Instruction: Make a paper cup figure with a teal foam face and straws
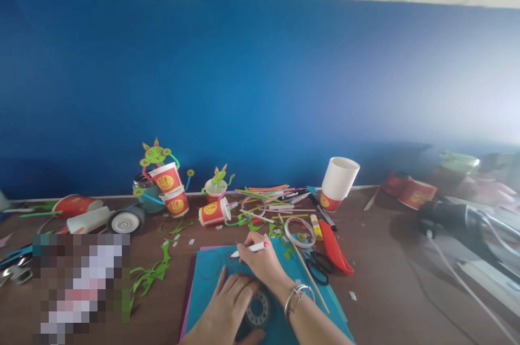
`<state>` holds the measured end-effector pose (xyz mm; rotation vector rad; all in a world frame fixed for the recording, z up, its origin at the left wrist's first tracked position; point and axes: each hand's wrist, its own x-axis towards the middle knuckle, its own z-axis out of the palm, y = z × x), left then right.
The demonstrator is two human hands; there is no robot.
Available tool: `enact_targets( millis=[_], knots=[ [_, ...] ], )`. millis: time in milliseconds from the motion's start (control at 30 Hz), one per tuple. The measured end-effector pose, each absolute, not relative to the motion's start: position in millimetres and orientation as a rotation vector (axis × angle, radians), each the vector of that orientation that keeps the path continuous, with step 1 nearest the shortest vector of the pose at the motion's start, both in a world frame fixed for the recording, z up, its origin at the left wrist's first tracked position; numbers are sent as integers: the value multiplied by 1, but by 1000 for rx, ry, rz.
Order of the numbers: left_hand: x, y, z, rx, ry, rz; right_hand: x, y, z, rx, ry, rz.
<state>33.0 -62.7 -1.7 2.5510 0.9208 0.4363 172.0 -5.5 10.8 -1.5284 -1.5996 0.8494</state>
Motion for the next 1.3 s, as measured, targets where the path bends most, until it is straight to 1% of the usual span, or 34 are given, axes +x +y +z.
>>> enact_targets(
  millis=[367, 1300],
  knots=[
    [33, -63, -1, 2532, 917, 446, 171, -9, 17, -1537, -1603, 877],
    [34, -63, -8, 2596, 929, 497, 169, -7, 14, -1498, -1569, 906]
  ],
)
